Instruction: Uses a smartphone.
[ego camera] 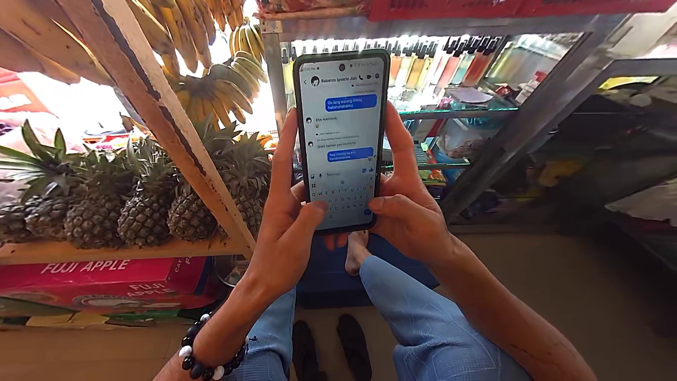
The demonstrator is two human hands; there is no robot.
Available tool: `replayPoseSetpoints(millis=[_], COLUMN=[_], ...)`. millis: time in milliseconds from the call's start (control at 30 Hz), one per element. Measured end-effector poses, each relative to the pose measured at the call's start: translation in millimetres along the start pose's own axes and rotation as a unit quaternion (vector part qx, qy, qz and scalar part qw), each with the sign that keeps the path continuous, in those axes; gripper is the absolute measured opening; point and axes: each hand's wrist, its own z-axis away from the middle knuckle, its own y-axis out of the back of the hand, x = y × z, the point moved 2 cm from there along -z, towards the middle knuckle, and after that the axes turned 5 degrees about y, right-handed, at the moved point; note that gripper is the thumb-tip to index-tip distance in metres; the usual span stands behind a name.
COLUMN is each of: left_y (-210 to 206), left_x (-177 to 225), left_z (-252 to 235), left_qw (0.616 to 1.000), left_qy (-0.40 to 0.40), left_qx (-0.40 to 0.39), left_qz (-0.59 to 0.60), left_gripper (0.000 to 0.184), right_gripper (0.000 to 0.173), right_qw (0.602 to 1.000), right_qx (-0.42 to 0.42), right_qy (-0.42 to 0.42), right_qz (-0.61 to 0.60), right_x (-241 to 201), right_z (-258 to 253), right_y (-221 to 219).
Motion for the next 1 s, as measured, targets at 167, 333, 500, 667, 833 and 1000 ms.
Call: replayPoseSetpoints(millis=[167, 333, 500, 667, 833, 1000], left_y=[1.5, 1.5, -0.1, 0.1, -0.4, -3.8], left_x=[-1.0, -2.9, -3.1, -3.9, -5.2, -5.6], left_z=[-1.1, -1.4, -0.9, -1.3, -1.6, -1.1], left_qw=[1.0, 1.0, 1.0, 1.0, 1.0, 0.999], left_qy=[-0.009, -0.008, -0.003, -0.004, -0.005, -0.014], left_qx=[-0.017, -0.005, -0.001, -0.005, -0.002, 0.041], left_qz=[0.002, -0.002, -0.008, -0.013, -0.01, -0.027], left_gripper=[0.089, 0.087, 0.087, 0.086, 0.088, 0.082], right_gripper=[0.093, 0.08, 0.078, 0.086, 0.082, 0.085], right_qw=[1.0, 0.999, 0.999, 1.0, 1.0, 1.0], right_qx=[0.005, 0.032, 0.032, 0.022, 0.022, 0.008], right_qy=[0.012, -0.009, -0.014, -0.001, 0.002, 0.014], right_qz=[-0.001, 0.012, -0.01, 0.0, -0.004, -0.002], right_x=[-0.8, 0.8, 2.3, 2.5, 2.4, 2.6], right_z=[-1.0, -1.6, -1.4, -1.0, -0.6, -1.0], right_y=[-1.4, -1.5, -0.3, 0.4, 1.1, -0.8])
